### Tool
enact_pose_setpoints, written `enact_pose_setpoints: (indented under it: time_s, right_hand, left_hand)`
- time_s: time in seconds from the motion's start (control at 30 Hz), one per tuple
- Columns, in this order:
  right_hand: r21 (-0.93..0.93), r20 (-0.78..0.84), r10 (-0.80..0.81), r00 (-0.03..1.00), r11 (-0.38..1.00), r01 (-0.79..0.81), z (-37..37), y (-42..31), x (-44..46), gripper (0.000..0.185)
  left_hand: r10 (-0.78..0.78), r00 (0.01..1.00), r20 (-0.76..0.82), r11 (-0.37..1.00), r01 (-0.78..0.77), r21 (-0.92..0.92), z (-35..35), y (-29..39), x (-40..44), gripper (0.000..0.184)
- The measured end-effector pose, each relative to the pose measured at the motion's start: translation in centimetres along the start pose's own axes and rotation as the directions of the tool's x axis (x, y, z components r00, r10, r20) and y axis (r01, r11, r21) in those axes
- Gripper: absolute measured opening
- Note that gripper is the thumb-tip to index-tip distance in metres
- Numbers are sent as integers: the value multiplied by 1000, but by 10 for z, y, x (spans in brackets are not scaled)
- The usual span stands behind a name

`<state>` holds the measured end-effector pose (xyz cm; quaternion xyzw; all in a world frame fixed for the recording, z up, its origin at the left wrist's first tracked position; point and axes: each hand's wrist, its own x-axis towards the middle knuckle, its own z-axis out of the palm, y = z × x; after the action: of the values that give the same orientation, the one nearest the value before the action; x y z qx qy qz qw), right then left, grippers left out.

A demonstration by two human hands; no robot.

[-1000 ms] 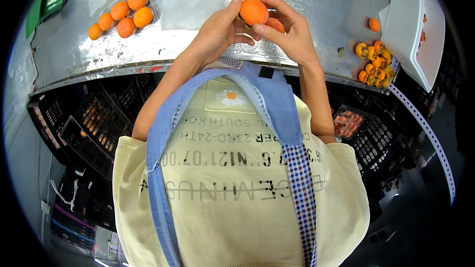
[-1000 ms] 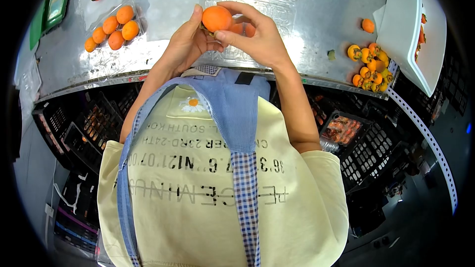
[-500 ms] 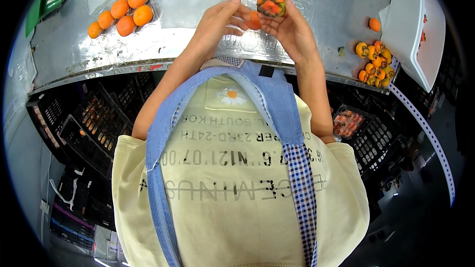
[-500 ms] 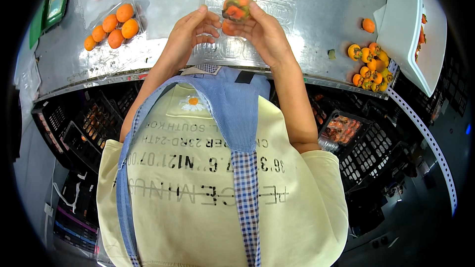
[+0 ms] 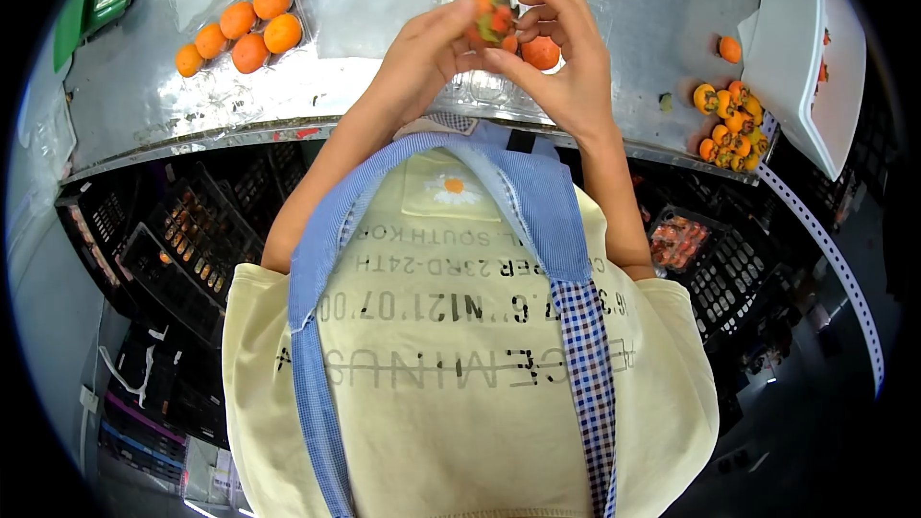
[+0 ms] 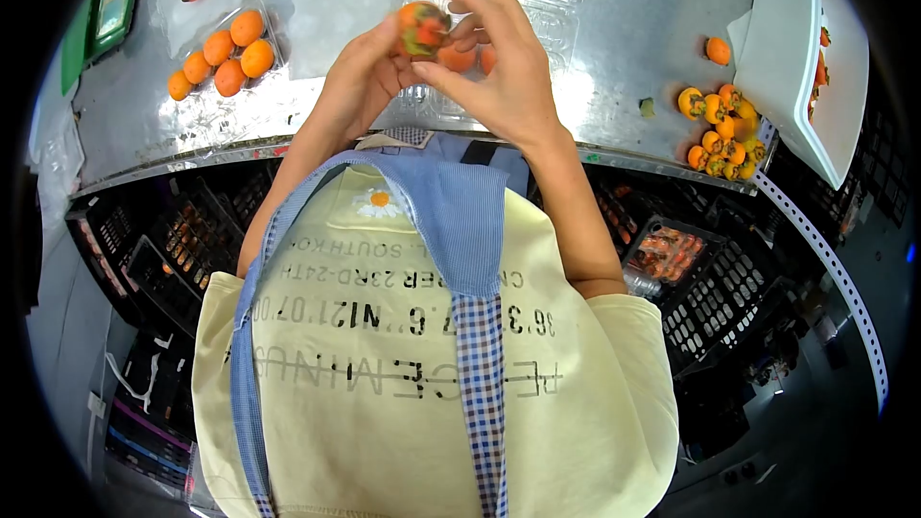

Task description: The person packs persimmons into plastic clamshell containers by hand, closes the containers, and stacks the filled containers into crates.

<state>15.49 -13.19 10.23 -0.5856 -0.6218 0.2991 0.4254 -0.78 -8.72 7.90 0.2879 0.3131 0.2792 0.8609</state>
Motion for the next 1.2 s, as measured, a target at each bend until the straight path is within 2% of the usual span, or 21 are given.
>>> enact_pose_setpoints:
  time_s: [0.03, 0.13, 0.33, 0.53, 0.63, 0.73, 0.83, 0.93, 1.03, 1.13, 1.2]
  right_hand:
    - [40, -19, -9, 1000, 999, 10, 0, 2, 1, 53]
    - [19, 15, -4, 1000, 1000, 4, -3, -2, 1, 49]
    - [37, -58, -67, 996, 997, 69, 3, -1, 0, 40]
    - [-8, -126, -165, 978, 986, 165, 2, 1, 0, 26]
    - [-20, -109, -179, 978, 984, 178, -2, -3, 1, 22]
    - [-10, -132, -249, 959, 968, 250, 1, 0, 2, 21]
    - [-102, -134, -370, 919, 928, 359, 2, 4, 4, 20]
    - [-97, -156, -406, 900, 913, 395, 4, 5, 3, 19]
    - [-101, -179, -415, 892, 909, 403, 2, 7, 0, 18]
    - [14, -211, -368, 906, 925, 379, -6, 12, -3, 19]
    - [100, -231, -295, 927, 941, 325, -21, 14, -6, 19]
  left_hand:
    - [-28, 999, 32, 999, 29, -43, 0, 3, 0, 53]
    - [-21, 994, 105, 985, 39, -168, -5, 3, 0, 52]
    - [19, 980, 199, 968, 32, -251, -12, -2, 2, 48]
    - [128, 972, 198, 978, -90, -188, -7, -1, 0, 57]
    - [170, 958, 232, 972, -123, -202, -10, -3, 1, 57]
    - [158, 968, 196, 976, -123, -179, -5, 1, -2, 63]
    - [190, 960, 207, 974, -158, -161, -5, 2, -3, 63]
    - [193, 960, 202, 976, -167, -138, -5, 3, -3, 63]
    - [188, 964, 187, 979, -169, -109, 1, 2, -5, 63]
    - [196, 968, 157, 979, -185, -86, 13, -2, -3, 63]
    - [193, 962, 192, 981, -190, -35, 26, 0, 2, 63]
